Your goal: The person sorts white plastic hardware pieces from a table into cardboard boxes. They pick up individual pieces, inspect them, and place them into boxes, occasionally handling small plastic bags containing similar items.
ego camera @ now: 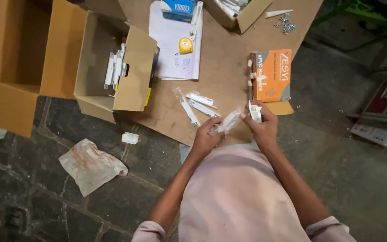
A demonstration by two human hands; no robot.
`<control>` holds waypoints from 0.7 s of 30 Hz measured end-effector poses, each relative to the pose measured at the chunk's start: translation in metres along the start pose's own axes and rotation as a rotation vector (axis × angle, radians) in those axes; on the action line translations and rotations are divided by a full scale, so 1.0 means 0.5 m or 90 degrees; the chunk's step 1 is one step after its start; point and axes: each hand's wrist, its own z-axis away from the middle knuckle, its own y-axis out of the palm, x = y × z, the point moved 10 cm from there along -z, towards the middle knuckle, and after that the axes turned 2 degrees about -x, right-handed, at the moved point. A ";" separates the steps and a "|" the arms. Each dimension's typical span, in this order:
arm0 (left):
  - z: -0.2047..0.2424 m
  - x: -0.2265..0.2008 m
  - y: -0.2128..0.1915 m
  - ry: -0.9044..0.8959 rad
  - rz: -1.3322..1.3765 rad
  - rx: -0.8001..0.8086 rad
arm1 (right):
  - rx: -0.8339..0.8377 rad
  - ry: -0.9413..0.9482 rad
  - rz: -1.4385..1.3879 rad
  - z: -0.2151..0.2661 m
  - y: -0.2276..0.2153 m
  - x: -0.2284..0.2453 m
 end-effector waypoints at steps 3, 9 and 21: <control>0.004 0.072 0.019 -0.156 0.126 0.051 | 0.035 -0.003 -0.013 0.008 0.010 0.032; 0.001 0.095 0.054 -0.174 0.258 0.175 | 0.076 -0.028 -0.081 0.016 0.013 0.058; -0.012 0.093 0.057 -0.096 0.197 0.152 | 0.049 0.060 -0.524 0.012 -0.013 0.009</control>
